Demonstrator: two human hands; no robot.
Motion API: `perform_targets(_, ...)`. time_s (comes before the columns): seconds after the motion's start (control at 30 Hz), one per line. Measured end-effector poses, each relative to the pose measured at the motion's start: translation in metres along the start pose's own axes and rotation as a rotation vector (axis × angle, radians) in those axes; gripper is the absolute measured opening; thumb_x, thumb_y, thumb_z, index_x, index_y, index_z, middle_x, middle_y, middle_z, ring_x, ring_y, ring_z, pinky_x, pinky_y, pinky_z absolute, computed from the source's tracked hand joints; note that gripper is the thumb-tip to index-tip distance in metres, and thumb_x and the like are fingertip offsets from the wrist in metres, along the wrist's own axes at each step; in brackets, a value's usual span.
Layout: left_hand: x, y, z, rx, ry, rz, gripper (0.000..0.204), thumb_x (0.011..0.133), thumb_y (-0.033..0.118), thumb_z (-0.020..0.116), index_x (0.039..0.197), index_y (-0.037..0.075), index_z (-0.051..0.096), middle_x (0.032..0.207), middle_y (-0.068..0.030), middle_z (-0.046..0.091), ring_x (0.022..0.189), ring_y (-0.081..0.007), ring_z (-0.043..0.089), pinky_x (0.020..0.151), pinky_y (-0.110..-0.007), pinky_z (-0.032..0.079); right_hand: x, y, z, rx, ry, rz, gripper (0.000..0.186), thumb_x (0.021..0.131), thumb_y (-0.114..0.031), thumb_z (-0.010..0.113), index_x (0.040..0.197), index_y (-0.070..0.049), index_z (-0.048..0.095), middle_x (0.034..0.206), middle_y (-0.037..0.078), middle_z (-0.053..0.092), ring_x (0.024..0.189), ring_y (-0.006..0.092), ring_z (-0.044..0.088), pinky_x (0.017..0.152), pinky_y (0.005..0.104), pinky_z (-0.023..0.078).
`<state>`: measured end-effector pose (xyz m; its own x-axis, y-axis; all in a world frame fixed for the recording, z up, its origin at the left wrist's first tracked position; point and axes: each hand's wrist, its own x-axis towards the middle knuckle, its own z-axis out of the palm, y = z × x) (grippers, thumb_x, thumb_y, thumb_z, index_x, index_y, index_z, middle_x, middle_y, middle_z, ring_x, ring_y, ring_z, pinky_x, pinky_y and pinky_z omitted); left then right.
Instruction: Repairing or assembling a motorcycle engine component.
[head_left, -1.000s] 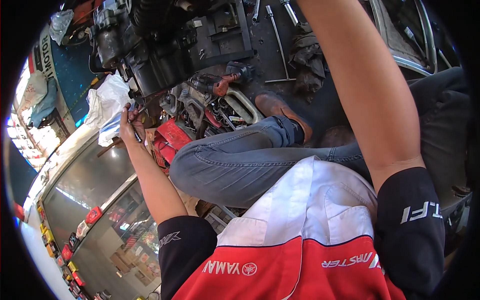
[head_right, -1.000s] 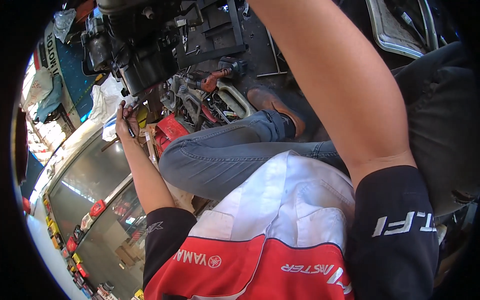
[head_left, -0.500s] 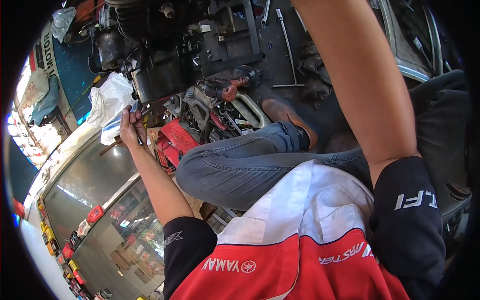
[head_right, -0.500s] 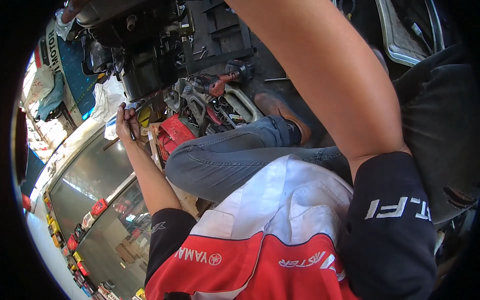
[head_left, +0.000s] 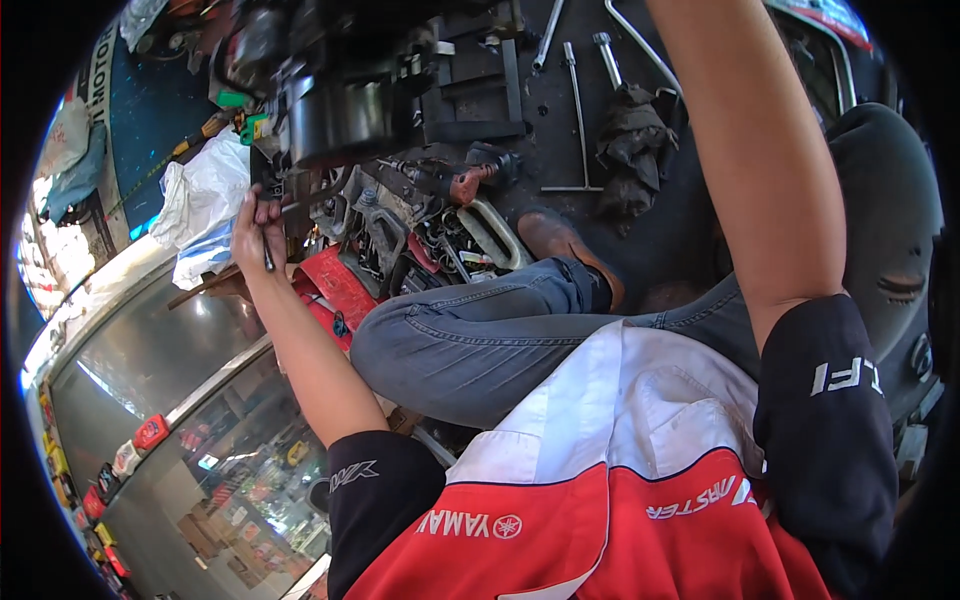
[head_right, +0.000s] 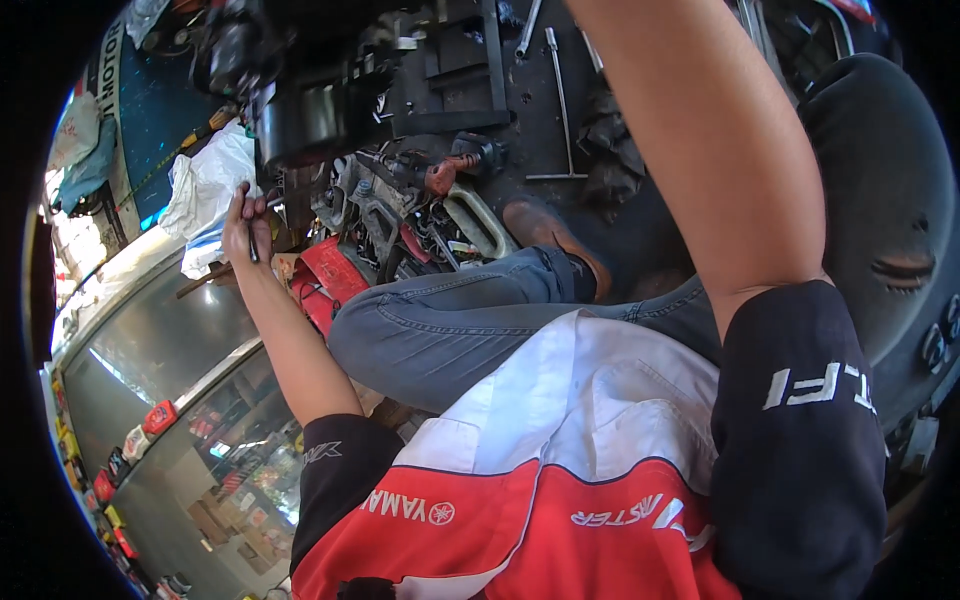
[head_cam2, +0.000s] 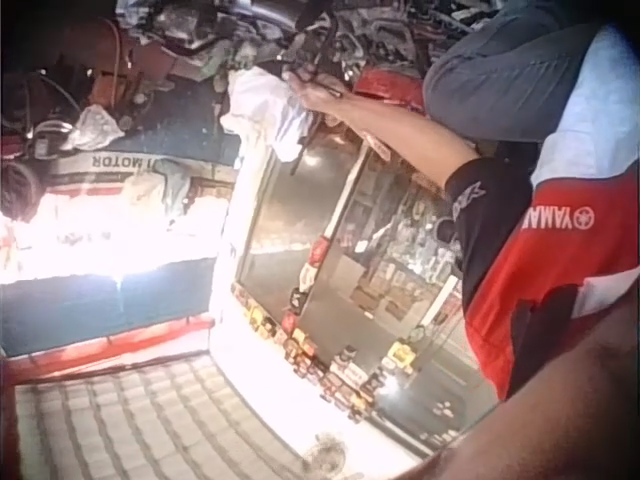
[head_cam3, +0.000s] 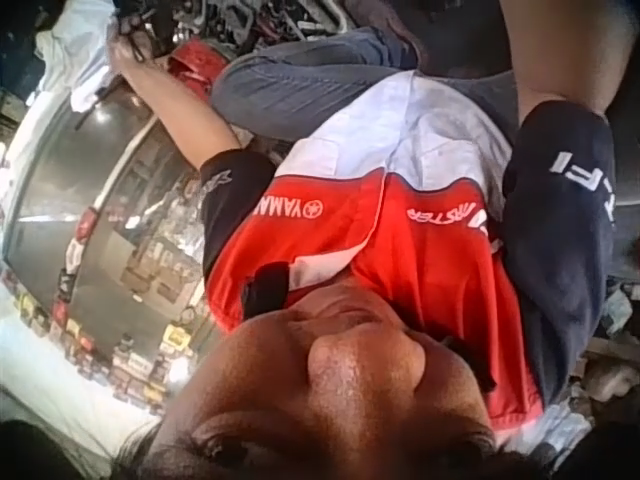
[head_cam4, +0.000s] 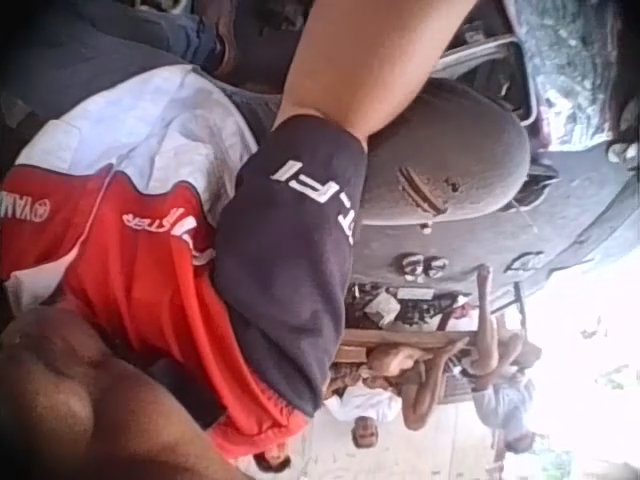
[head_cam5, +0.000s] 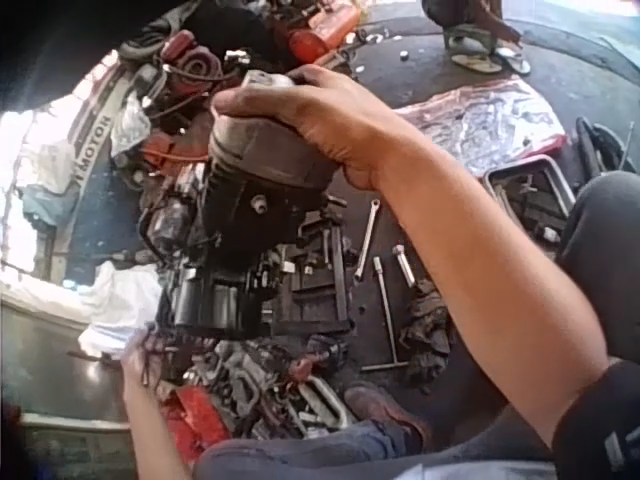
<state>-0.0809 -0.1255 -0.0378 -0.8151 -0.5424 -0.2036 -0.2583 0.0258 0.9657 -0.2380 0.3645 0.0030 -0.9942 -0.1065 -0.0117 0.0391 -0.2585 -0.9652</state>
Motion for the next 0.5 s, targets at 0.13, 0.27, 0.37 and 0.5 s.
perform_targets(0.13, 0.005, 0.006, 0.013, -0.036, 0.010, -0.034, 0.027, 0.102, 0.021, 0.063, 0.114, -0.003, 0.062, 0.065, 0.0018, 0.044, 0.065, -0.0157, 0.050, 0.091, -0.046, 0.056, 0.013, 0.015, 0.000, 0.122, -0.151, -0.152, 0.060, 0.085, -0.048, 0.081, 0.123, -0.004, 0.065, 0.109, 0.008, 0.071, 0.094, 0.0162, 0.071, 0.080, 0.0311, 0.057)
perform_targets(0.27, -0.012, 0.007, 0.023, -0.004, 0.096, -0.045, 0.025, 0.102, 0.022, 0.059, 0.106, -0.002, 0.065, 0.063, 0.0023, 0.044, 0.061, -0.0142, 0.052, 0.082, -0.041, 0.059, 0.039, 0.024, -0.006, 0.270, -0.170, -0.025, 0.051, 0.096, -0.039, 0.071, 0.135, -0.009, 0.058, 0.117, 0.006, 0.066, 0.100, 0.0160, 0.067, 0.084, 0.0314, 0.056)
perform_targets(0.37, -0.026, 0.003, 0.024, 0.012, -0.012, -0.029, 0.029, 0.103, 0.024, 0.056, 0.104, -0.003, 0.066, 0.063, 0.0014, 0.044, 0.061, -0.0131, 0.053, 0.080, -0.039, 0.058, 0.056, 0.027, -0.012, 0.114, -0.054, 0.157, 0.054, 0.101, -0.037, 0.060, 0.144, -0.004, 0.057, 0.139, 0.008, 0.064, 0.127, 0.0224, 0.062, 0.109, 0.0410, 0.049)
perform_targets(0.5, -0.012, -0.003, 0.007, -0.004, -0.120, -0.021, 0.052, 0.106, 0.046, 0.054, 0.114, -0.004, 0.065, 0.067, -0.0001, 0.047, 0.066, -0.0158, 0.057, 0.080, -0.039, 0.058, 0.068, 0.044, -0.022, 0.231, 0.033, 0.200, 0.055, 0.103, -0.040, 0.057, 0.148, -0.008, 0.054, 0.146, 0.007, 0.058, 0.130, 0.0212, 0.060, 0.109, 0.0393, 0.048)
